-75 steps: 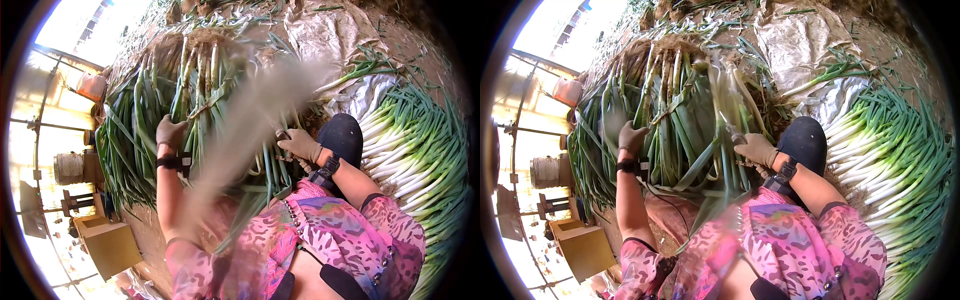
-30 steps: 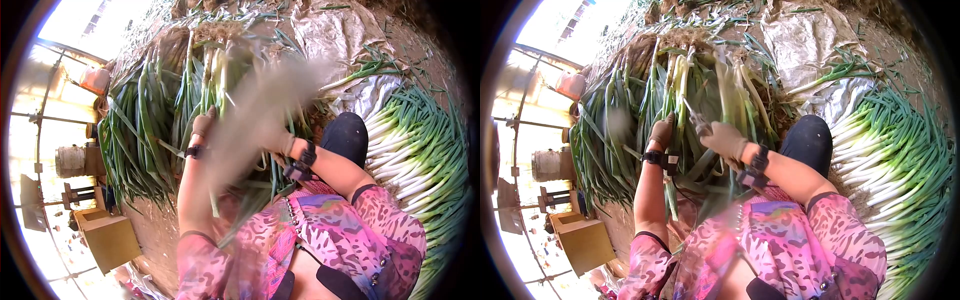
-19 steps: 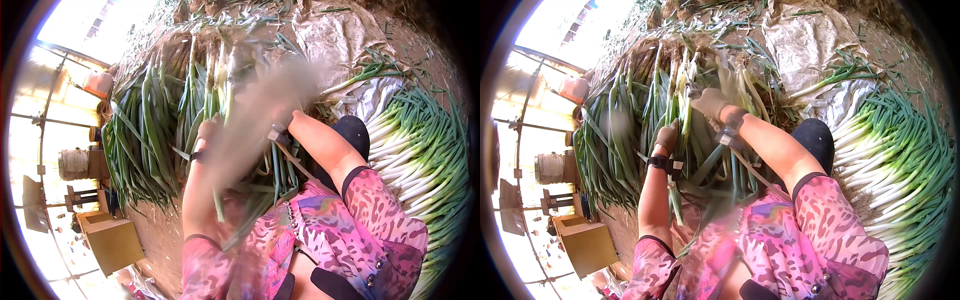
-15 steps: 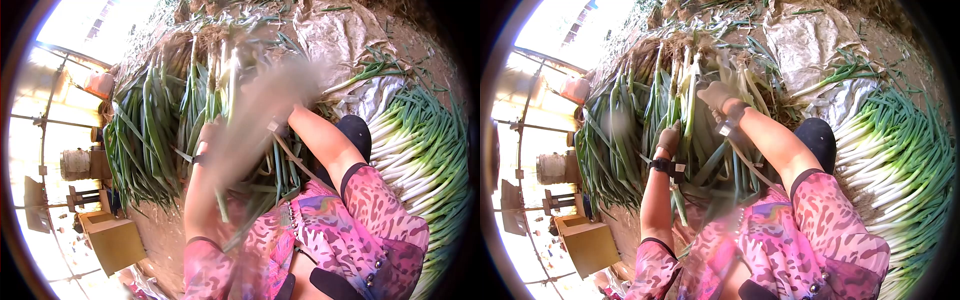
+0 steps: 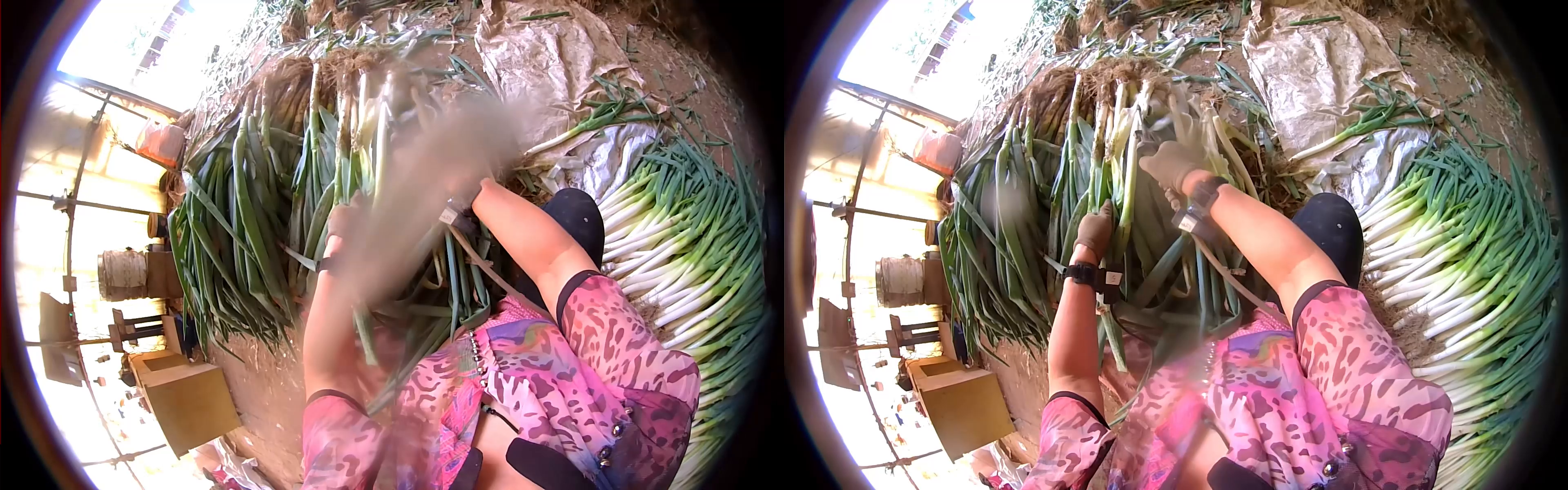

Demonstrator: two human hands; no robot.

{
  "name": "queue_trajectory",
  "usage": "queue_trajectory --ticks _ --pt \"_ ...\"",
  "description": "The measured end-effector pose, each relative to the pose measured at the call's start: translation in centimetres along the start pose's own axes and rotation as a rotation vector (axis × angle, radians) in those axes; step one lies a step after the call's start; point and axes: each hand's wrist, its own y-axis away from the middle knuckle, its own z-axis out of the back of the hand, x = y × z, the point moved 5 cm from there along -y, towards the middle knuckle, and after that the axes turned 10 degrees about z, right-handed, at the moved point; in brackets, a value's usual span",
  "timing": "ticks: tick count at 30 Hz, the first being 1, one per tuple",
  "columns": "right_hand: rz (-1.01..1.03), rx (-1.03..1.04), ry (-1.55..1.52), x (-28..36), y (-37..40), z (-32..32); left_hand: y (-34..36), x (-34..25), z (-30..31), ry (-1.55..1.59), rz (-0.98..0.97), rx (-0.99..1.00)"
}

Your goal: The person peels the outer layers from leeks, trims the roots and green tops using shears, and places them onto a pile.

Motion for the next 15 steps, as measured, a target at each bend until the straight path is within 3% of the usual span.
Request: queue_trajectory --ticks 3,5,7,8,11,13,15 --pt "0.056 -0.100 0.139 -0.2 -1.7 0.3 1.1 -0.6 0.6 0.020 -0.062 -0.016" --pt "0.060 -0.108 0.170 -0.7 -2.1 0.8 1.0 -0.4 0.6 0.031 0.032 0.009" --pt "-0.018 0.009 -0.008 0.2 -0.9 2.1 -0.5 1.3 -0.7 0.133 0.171 0.025" --pt "0.041 -0.051 0.079 -0.2 -2.0 2.0 -1.0 2.1 -1.3 0.208 0.251 0.034" --pt "0.083 -0.129 0.099 -1.4 -3.8 1.7 -0.4 1.0 -0.9 0.025 0.077 0.008" --pt "-0.027 -0.046 -0.110 0.9 -0.3 2.8 0.3 0.1 -0.4 -0.040 0.004 -0.002" --pt "-0.073 0.012 -0.134 2.1 1.3 2.9 1.0 -0.6 0.3 -0.048 -0.056 0.000"
